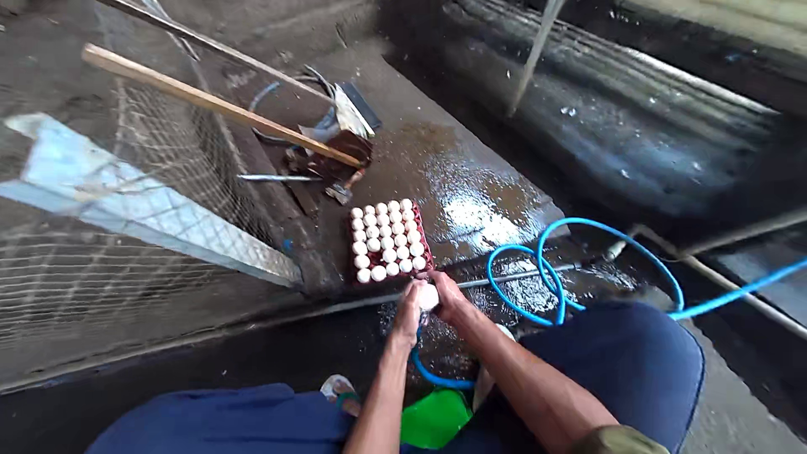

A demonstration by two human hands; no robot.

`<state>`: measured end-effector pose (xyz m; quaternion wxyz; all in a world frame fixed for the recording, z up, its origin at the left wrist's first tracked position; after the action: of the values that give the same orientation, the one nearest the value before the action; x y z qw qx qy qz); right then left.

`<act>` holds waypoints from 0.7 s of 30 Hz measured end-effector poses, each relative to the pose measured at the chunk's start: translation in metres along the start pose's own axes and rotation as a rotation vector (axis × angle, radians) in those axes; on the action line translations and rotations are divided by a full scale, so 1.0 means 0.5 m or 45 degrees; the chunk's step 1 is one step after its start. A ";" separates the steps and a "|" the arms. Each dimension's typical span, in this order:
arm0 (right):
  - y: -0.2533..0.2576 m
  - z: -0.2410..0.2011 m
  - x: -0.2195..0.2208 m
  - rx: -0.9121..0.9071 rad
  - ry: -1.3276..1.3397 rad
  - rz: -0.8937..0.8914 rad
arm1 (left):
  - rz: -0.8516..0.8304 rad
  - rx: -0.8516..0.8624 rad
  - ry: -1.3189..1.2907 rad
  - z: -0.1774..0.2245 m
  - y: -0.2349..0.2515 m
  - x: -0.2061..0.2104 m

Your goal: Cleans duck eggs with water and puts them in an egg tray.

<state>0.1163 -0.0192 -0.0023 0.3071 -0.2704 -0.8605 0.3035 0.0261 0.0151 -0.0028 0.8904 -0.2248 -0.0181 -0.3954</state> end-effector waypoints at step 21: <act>0.026 0.022 -0.005 0.014 -0.084 -0.042 | 0.103 0.168 -0.105 0.005 0.005 -0.008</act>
<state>0.1140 -0.0161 -0.0193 0.2850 -0.2443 -0.8728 0.3120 0.0255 0.0201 -0.0025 0.9171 -0.1823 -0.0716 -0.3473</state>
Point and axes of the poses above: each hand's wrist, its own y-axis towards the middle knuckle, its own x-axis out of the palm, z = x × y, the point moved 4 cm from there along y, towards the middle knuckle, and after that the axes turned 11 degrees about -z, right-handed, at the moved point
